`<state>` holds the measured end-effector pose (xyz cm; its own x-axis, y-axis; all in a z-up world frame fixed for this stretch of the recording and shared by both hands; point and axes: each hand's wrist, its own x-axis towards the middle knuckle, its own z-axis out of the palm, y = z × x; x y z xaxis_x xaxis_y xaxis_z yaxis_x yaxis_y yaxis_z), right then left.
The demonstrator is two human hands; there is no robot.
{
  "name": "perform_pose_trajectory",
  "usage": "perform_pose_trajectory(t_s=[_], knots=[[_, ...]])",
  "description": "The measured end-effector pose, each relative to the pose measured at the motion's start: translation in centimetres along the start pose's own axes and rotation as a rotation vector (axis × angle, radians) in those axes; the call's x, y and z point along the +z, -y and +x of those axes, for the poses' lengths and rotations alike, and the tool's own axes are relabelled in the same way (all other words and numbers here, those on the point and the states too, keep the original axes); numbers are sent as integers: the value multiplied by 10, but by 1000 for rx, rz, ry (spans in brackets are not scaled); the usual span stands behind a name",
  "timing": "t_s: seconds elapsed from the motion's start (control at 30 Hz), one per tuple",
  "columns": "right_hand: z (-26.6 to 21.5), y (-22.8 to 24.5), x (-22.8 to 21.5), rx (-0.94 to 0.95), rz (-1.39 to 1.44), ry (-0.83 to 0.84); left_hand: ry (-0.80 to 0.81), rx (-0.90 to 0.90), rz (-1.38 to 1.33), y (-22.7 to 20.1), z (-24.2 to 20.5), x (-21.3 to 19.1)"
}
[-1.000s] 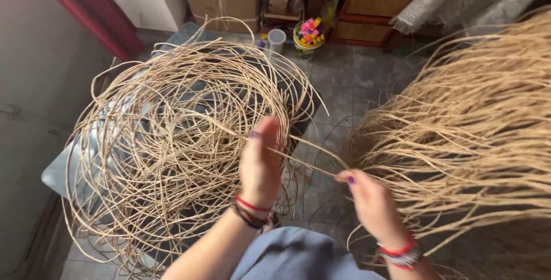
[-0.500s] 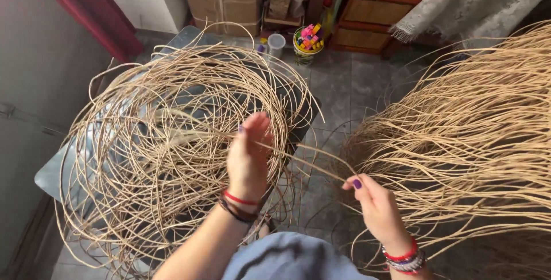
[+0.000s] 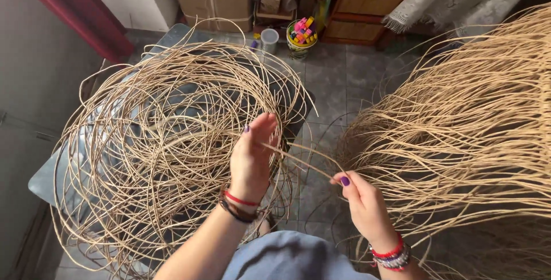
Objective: The person is hand-weaving long, flexible straw strands onto a large circular frame to create a decorative structure, likely a lampshade or furniture piece.
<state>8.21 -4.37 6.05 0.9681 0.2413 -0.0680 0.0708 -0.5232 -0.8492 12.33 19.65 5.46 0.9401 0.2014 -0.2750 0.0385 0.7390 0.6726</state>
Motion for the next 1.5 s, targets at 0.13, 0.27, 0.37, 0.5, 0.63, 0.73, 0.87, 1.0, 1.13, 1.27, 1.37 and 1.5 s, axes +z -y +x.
perform_pose_trajectory(t_s=[0.13, 0.27, 0.37, 0.5, 0.63, 0.73, 0.87, 1.0, 1.13, 1.27, 1.37, 1.5], knots=[[-4, 8, 8, 100, 63, -37, 129, 19, 39, 9, -11, 6], [-5, 24, 17, 35, 217, 27, 400, -18, -17, 28, -37, 14], [-14, 31, 18, 40, 149, 30, 434, -177, -116, 36, -48, 14], [-32, 12, 19, 122, 150, 56, 456, -175, -77, 40, -55, 20], [-55, 1, 8, 130, 205, 65, 544, -250, -162, 54, -67, 32], [-83, -23, -4, 189, 229, -44, 543, -233, -174, 60, -74, 46], [-141, -38, -36, 184, 22, -305, 519, -153, -189, 76, -81, 62], [-200, -19, -68, 155, -134, -388, 732, -202, 354, 74, -102, 71], [-252, -9, -89, 294, -282, -431, 1104, 327, 1373, 60, -149, 95], [-290, -3, -87, 184, -361, -382, 1589, 720, 1107, 95, -220, 121], [-318, 7, -101, 196, -350, -393, 1711, 802, 1373, 146, -243, 107], [-400, -21, -129, 509, -181, -532, 1763, 707, 1444, 151, -204, 107]])
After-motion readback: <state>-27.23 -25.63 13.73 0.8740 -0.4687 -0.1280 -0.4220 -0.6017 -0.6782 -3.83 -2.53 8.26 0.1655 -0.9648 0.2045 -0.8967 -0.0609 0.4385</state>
